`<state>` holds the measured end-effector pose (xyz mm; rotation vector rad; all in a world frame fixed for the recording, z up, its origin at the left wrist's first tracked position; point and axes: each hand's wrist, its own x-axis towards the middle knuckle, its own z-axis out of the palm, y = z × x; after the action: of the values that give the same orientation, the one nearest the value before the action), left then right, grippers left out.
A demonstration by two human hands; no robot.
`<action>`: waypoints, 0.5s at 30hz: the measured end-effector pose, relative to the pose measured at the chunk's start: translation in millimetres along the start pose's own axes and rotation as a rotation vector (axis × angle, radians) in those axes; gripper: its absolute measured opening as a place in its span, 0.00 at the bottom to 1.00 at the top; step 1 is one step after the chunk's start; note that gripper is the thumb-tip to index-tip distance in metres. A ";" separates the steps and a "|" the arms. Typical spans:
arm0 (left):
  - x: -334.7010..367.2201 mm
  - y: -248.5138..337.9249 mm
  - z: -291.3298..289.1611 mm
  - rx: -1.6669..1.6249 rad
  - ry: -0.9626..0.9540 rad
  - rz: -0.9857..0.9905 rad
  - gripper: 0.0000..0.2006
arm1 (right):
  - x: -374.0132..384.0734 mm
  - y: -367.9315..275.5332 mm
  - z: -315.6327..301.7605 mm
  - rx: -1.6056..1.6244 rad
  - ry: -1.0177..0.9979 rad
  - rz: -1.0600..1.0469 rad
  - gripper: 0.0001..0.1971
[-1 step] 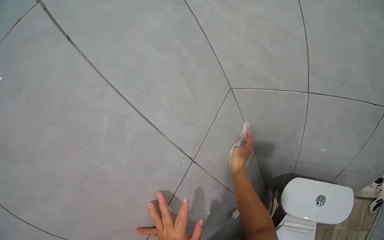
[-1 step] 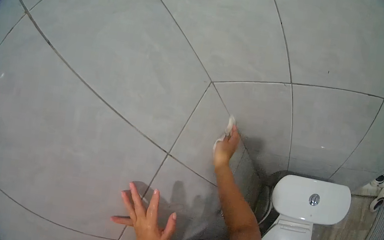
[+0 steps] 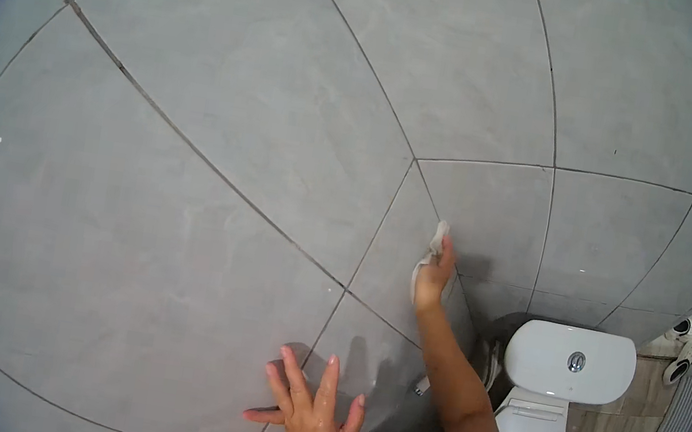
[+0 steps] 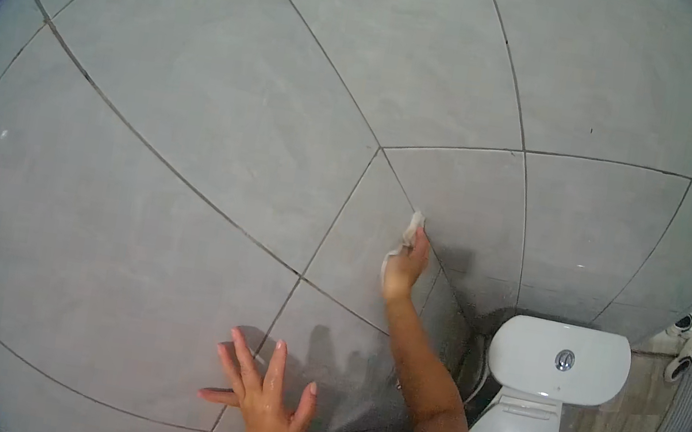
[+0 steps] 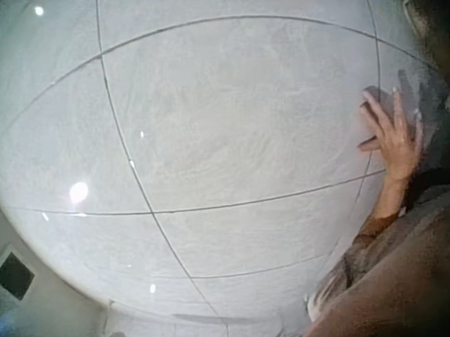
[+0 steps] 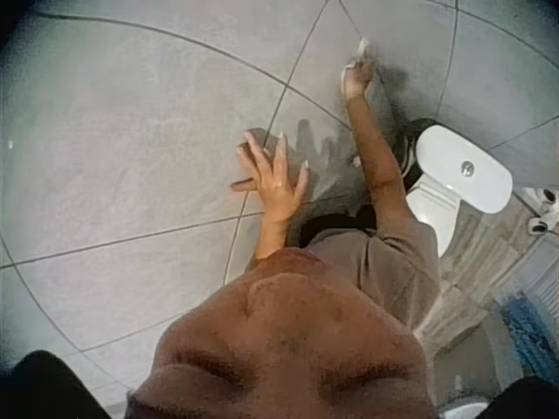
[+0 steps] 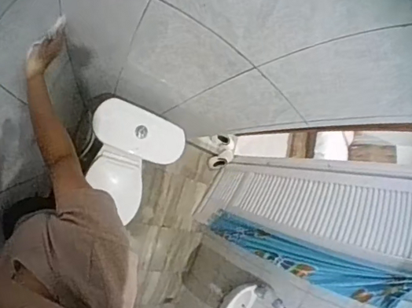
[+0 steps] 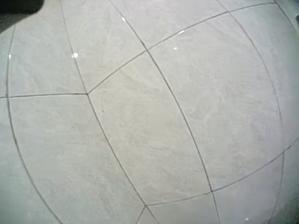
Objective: The person wipes the tiled bathroom walls with a cloth, repeatedly rinsing and wringing the cloth at the sink. They clean multiple wall sections around the shower area and near the toilet, using circular and vertical motions.
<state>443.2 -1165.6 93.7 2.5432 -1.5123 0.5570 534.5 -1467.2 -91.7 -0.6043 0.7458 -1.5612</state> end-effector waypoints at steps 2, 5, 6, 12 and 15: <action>-2.2 -2.6 4.3 -0.030 -0.022 -0.027 0.30 | -19.5 -43.1 33.3 0.009 -0.120 -0.006 0.22; -1.8 4.4 6.0 -0.085 -0.054 -0.022 0.30 | -8.5 -169.8 114.2 -0.153 -0.413 -0.703 0.22; 0.1 6.9 6.2 -0.080 -0.051 -0.016 0.30 | 0.0 -208.0 138.9 -0.098 -0.471 -0.779 0.23; 4.5 13.2 -11.5 -0.115 -0.089 -0.020 0.31 | 14.5 -156.4 127.5 -0.074 -0.306 -0.741 0.24; 1.0 9.9 -9.6 -0.124 -0.085 0.002 0.33 | -6.4 -115.0 96.9 -0.379 -0.058 -0.295 0.25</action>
<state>432.6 -1168.5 102.2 2.5004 -1.5251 0.3470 532.4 -1466.4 58.8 -1.0738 0.9498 -1.6722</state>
